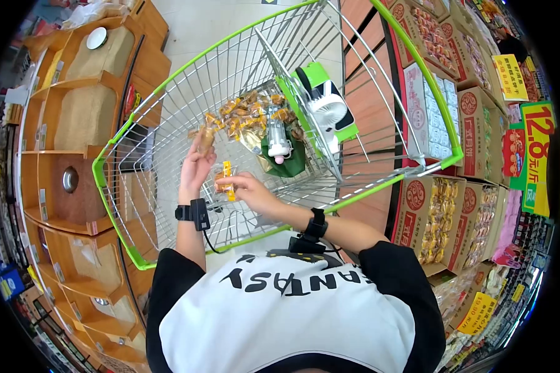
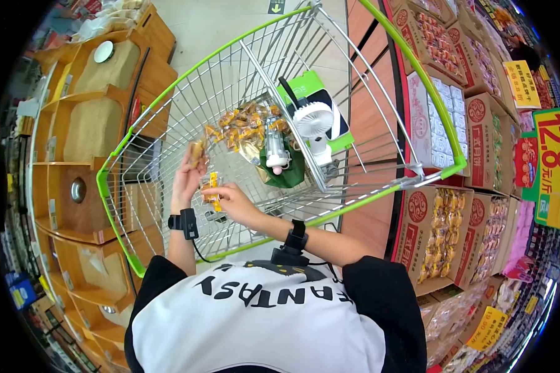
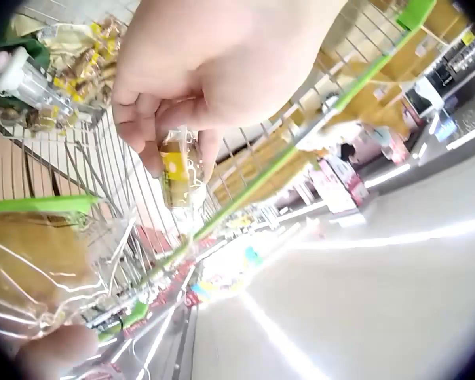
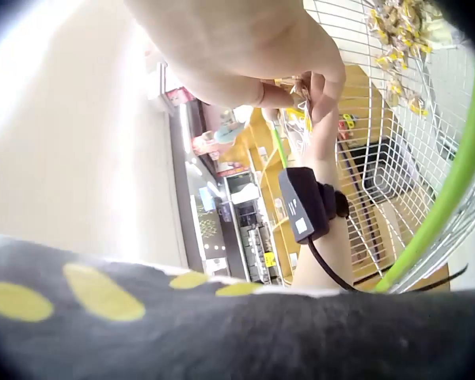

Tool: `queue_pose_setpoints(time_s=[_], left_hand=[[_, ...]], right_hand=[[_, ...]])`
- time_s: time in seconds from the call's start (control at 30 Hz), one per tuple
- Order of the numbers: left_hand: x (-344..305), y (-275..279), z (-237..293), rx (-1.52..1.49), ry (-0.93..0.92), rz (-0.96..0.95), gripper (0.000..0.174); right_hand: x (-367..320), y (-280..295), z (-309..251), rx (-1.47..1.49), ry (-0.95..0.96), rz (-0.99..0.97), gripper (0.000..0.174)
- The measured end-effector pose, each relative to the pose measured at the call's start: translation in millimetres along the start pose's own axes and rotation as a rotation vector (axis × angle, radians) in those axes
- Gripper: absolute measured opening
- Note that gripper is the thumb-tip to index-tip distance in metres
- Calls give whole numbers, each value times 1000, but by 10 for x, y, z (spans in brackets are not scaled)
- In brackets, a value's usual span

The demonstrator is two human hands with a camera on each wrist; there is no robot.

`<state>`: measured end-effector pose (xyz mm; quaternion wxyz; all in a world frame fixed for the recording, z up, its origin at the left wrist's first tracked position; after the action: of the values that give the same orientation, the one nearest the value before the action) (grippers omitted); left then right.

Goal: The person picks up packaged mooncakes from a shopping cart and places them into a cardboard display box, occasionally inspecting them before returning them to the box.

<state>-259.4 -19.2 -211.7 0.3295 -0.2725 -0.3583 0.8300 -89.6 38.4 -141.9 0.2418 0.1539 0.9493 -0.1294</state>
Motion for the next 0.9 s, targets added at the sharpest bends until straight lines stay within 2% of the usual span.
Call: queue_pose_setpoints(time_s=[0.07,0.13,0.17,0.27,0.3,0.43,0.5,0.53,0.6,0.63,0.67,0.83,0.9], left_hand=[[-165,-301,65,-45,-36,-67,61],[-315,-571,72,53,-94,-87,63],[-366,-670,43,78,-115,-205,59],[-587,-1141,-47,126,-127,-328,55],[-629,-1262,-83,182,-146,-371,55],[-746,-1663,-285,139,-121,-329,54],[-813,-1872,-367,317,-207,-353,44],[-825,-1936,-405,319,-202,-362,44],[-873,-2101,-530,412,-128,-485,35],[-910,-2202,-586,412,-123,-497,35],[-951,-2306,-653,472,-125,-463,33],[-1154,-2773,-994,596,-61,-389,35],[-1206,-2874,-1136,628,-20,-444,35]], right_hand=[[-242,70,-65,16,54,-41,42],[-502,190,-143,-22,106,-34,41],[-635,262,-191,-61,151,-29,39],[-1037,514,-342,-144,276,32,36],[-1179,579,-400,-108,260,31,35],[-1478,885,-342,8,350,16,31],[-1693,1011,-408,15,357,65,31],[-1792,1090,-436,19,360,109,31],[-1923,1210,-406,-21,377,144,31],[-2010,1256,-422,58,438,138,30],[-2092,1308,-427,137,501,131,29],[-2473,1571,-301,231,528,236,29],[-2631,1666,-235,280,554,271,30]])
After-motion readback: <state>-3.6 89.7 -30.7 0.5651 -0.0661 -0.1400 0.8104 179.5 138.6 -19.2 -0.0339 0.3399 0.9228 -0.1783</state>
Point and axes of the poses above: each hand's wrist, its own x-axis towards the middle knuckle, its own y-axis out of the back of the hand, z = x × y, the point moved 4 cm from there along x, towards the middle knuckle, and after that the axes turned 13 degrees about -y, right-handed, at the moved point
